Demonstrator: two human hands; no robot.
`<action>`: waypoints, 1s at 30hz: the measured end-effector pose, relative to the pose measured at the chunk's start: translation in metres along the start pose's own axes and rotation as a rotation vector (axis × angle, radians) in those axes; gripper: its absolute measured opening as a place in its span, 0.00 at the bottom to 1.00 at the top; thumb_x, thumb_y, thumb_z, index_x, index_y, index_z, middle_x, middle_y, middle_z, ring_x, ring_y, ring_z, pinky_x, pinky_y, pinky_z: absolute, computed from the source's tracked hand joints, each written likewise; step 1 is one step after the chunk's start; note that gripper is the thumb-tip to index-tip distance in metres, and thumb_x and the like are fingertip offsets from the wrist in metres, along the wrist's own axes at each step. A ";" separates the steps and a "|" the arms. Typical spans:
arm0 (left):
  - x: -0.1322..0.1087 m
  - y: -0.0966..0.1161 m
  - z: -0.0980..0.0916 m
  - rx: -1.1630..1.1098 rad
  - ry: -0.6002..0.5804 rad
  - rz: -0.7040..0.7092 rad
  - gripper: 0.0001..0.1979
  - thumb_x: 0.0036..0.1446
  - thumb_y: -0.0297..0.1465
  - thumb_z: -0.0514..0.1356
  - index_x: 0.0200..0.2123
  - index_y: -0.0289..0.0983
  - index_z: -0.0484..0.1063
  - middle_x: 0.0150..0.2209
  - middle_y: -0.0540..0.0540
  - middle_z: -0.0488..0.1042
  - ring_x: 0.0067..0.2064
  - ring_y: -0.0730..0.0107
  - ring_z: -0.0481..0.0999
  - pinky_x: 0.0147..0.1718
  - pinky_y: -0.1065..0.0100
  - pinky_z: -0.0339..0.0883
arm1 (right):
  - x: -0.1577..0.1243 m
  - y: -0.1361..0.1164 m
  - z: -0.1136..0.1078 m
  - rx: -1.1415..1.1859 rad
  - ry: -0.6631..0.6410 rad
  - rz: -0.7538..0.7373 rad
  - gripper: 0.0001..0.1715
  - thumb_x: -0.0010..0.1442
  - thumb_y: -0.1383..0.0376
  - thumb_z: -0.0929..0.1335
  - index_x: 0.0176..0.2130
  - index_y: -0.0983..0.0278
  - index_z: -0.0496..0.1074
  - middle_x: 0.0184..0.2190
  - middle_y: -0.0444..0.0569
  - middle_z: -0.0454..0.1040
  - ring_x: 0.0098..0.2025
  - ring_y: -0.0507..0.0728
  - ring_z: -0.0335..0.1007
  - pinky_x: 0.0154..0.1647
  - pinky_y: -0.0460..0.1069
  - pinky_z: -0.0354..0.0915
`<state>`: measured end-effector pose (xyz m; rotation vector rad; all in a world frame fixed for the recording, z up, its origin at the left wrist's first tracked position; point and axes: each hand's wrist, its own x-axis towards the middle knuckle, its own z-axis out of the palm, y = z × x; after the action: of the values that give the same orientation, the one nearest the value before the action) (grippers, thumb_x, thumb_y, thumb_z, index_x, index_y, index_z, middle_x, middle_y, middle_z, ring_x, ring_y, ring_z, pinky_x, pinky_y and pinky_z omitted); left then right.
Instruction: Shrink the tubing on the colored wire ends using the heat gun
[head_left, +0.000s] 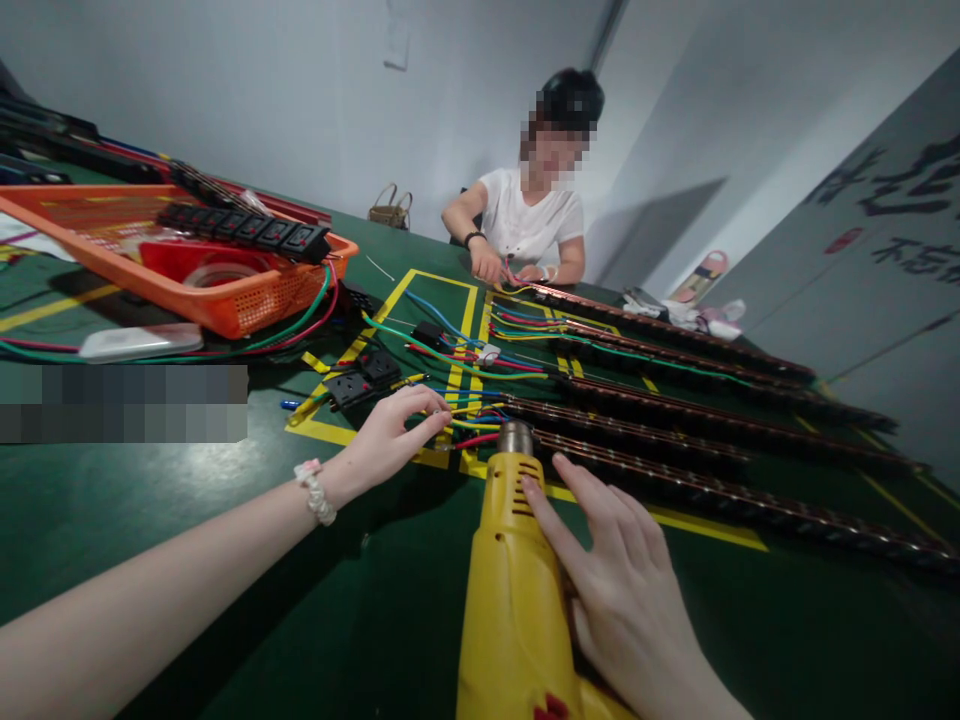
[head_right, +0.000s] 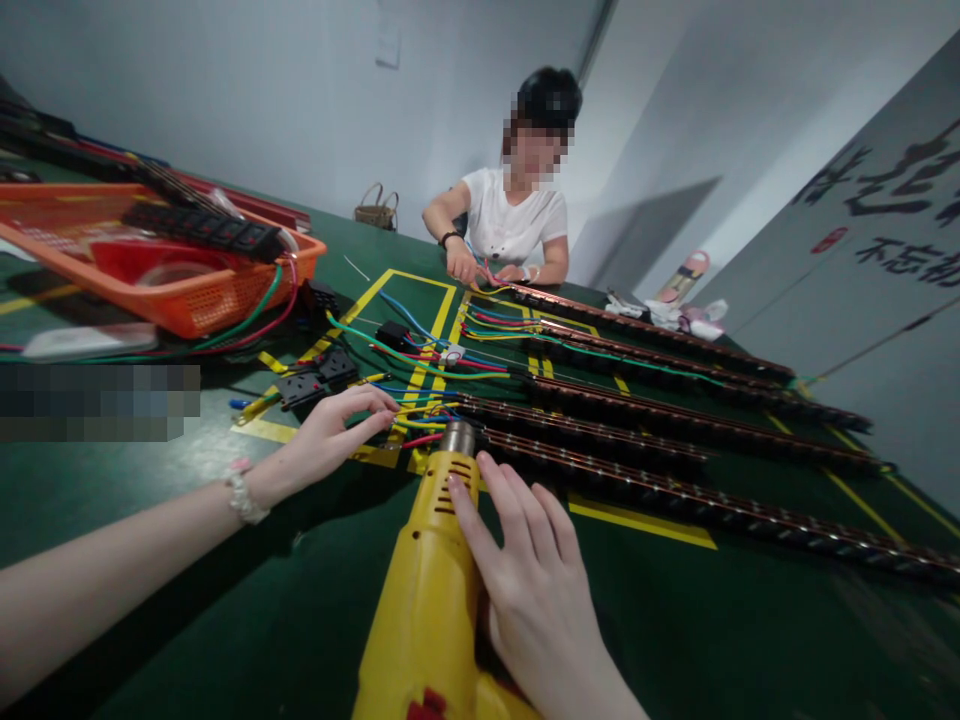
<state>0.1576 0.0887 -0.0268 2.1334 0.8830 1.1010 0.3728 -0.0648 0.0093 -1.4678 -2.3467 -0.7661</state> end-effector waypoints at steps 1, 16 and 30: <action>0.000 0.001 0.000 0.007 0.010 0.007 0.15 0.58 0.38 0.51 0.28 0.33 0.68 0.42 0.45 0.71 0.44 0.73 0.68 0.47 0.67 0.61 | 0.000 -0.001 0.000 0.001 0.016 0.015 0.34 0.52 0.76 0.58 0.58 0.62 0.58 0.62 0.54 0.48 0.61 0.63 0.47 0.57 0.58 0.49; -0.001 -0.005 0.004 0.122 -0.060 -0.106 0.14 0.60 0.39 0.48 0.38 0.38 0.68 0.52 0.49 0.68 0.58 0.70 0.61 0.62 0.51 0.27 | -0.007 -0.005 0.003 -0.019 0.000 -0.030 0.44 0.51 0.75 0.58 0.65 0.64 0.42 0.64 0.45 0.41 0.65 0.62 0.27 0.63 0.57 0.28; 0.000 -0.002 0.003 0.024 -0.018 -0.071 0.15 0.59 0.38 0.49 0.29 0.33 0.67 0.35 0.46 0.70 0.38 0.75 0.68 0.40 0.71 0.61 | 0.008 -0.029 0.008 0.011 -0.018 0.014 0.43 0.46 0.73 0.64 0.60 0.58 0.55 0.64 0.56 0.36 0.65 0.66 0.29 0.61 0.61 0.35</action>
<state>0.1596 0.0890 -0.0294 2.1108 0.9609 1.0390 0.3440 -0.0642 -0.0020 -1.4913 -2.3476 -0.7386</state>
